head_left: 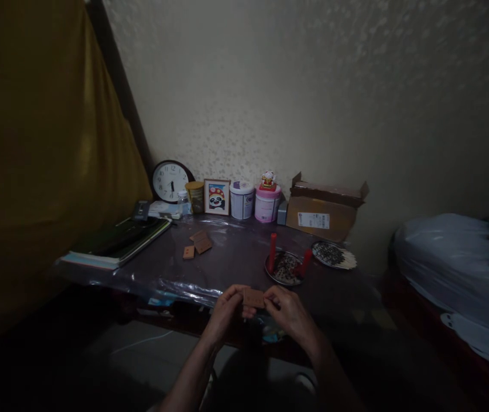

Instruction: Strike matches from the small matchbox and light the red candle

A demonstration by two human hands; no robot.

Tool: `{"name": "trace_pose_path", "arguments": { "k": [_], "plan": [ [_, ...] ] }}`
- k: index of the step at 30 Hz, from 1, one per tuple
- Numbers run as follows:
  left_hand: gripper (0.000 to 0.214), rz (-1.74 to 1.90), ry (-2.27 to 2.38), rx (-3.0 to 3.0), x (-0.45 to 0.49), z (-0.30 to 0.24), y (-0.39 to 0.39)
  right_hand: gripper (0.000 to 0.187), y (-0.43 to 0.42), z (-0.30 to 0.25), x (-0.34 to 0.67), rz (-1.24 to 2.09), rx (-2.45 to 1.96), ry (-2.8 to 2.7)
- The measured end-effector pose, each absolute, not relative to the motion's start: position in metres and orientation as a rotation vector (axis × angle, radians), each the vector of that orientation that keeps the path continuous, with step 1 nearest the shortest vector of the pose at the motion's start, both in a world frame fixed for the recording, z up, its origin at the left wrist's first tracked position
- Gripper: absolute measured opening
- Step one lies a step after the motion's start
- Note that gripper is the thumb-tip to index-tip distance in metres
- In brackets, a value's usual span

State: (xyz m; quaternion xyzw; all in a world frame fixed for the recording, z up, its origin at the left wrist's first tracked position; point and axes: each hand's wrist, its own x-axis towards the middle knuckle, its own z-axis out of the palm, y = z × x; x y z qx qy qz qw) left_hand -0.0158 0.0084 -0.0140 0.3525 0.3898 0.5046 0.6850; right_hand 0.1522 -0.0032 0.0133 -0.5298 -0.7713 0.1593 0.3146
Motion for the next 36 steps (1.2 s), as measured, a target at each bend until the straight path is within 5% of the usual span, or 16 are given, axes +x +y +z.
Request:
{"name": "trace_pose_path", "arguments": {
  "k": [20,28,36],
  "plan": [
    [0.019,1.107,0.886,0.807,-0.013,-0.019,0.008,0.007,0.002,0.003,0.159,0.599,-1.389,-1.914],
    [0.020,1.103,0.870,0.803,-0.014,-0.017,0.007,0.005,0.005,-0.006,0.160,1.001,-1.296,-1.718],
    [0.020,1.121,0.890,0.797,-0.014,-0.016,0.007,0.004,0.005,0.000,0.158,0.785,-1.359,-1.766]
  ]
}}
